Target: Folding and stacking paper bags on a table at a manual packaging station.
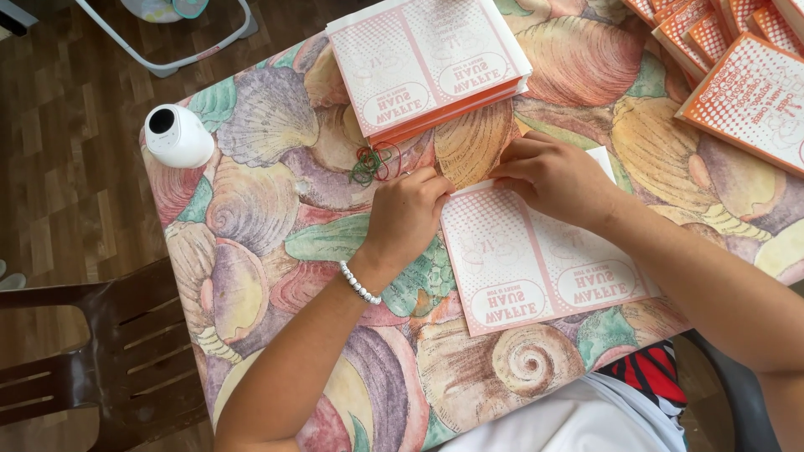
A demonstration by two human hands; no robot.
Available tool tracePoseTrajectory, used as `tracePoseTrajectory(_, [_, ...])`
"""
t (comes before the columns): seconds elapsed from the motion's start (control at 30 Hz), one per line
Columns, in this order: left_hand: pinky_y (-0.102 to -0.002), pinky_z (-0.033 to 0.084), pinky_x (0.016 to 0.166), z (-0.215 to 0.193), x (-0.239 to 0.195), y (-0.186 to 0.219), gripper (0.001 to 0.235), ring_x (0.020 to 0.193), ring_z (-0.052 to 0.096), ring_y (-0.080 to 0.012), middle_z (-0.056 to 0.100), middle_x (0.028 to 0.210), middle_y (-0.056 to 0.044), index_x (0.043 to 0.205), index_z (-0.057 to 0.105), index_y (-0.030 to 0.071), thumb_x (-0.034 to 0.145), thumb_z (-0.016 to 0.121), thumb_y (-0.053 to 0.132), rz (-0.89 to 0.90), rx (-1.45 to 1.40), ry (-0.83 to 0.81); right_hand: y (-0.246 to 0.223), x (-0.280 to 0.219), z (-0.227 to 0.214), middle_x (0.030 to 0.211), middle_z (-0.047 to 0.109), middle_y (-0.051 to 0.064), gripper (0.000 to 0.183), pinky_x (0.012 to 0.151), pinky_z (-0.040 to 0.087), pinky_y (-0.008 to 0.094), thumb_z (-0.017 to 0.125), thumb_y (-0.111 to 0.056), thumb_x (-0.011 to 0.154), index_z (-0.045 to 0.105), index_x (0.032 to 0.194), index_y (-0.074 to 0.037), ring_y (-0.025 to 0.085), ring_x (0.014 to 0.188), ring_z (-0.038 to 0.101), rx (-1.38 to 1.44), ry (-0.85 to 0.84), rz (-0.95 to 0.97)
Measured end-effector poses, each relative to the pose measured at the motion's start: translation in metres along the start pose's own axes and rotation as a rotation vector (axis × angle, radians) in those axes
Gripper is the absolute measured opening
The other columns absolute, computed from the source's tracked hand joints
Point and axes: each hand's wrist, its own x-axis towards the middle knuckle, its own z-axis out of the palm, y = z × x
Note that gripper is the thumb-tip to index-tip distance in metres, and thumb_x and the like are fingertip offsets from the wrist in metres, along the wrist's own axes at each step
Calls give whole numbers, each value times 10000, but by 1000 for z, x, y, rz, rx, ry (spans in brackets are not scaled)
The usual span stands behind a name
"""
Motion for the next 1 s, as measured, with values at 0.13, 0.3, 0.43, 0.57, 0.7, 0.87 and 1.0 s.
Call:
tracePoseTrajectory(0.13, [-364,573,686,-4,-2,2,73,746,723,-232,628,808,49,914,738,212,891,709,150,-4,5,6,-3,-3,-7,900,706,51,89,727,579,352,751,-148,912,786,954,-78,234,883,685,-49,-59,-3])
tracePoseTrajectory(0.3, [-344,569,695,-2,-5,-3,72,771,721,-222,651,839,41,914,739,217,922,683,172,44,9,34,-6,1,-14,896,713,26,80,740,587,341,717,-157,948,778,949,-104,212,894,692,-115,-122,-69])
tracePoseTrajectory(0.43, [-334,552,679,0,-9,-8,105,748,701,-213,635,833,36,956,741,213,913,671,148,78,23,40,-16,5,-26,902,699,4,86,750,585,327,682,-148,966,761,953,-118,191,908,685,-135,-161,-89])
tracePoseTrajectory(0.57, [-321,534,669,-4,-7,-6,190,734,680,-193,593,783,34,1052,735,171,892,669,93,188,120,43,-16,0,-25,864,677,13,78,746,588,329,663,-111,959,741,954,-103,194,871,678,-189,-201,-114])
tracePoseTrajectory(0.7, [-319,513,647,-15,-3,1,264,737,651,-196,564,758,17,1104,741,150,872,662,52,332,212,49,-20,2,-29,840,650,15,77,755,587,320,650,-110,959,727,964,-114,194,842,661,-258,-226,-162])
tracePoseTrajectory(0.87, [-329,489,666,-18,0,7,142,742,619,-183,568,741,2,942,772,127,899,665,44,422,230,46,-16,-6,-24,783,587,-8,110,752,562,311,628,-129,971,721,912,-128,175,799,606,-345,-234,-231])
tracePoseTrajectory(1.0, [-357,489,694,-13,0,8,127,715,611,-196,573,716,-3,838,764,108,885,672,35,466,311,60,-11,-10,-15,776,572,-14,118,743,538,312,633,-124,973,731,910,-138,165,788,573,-391,-239,-259])
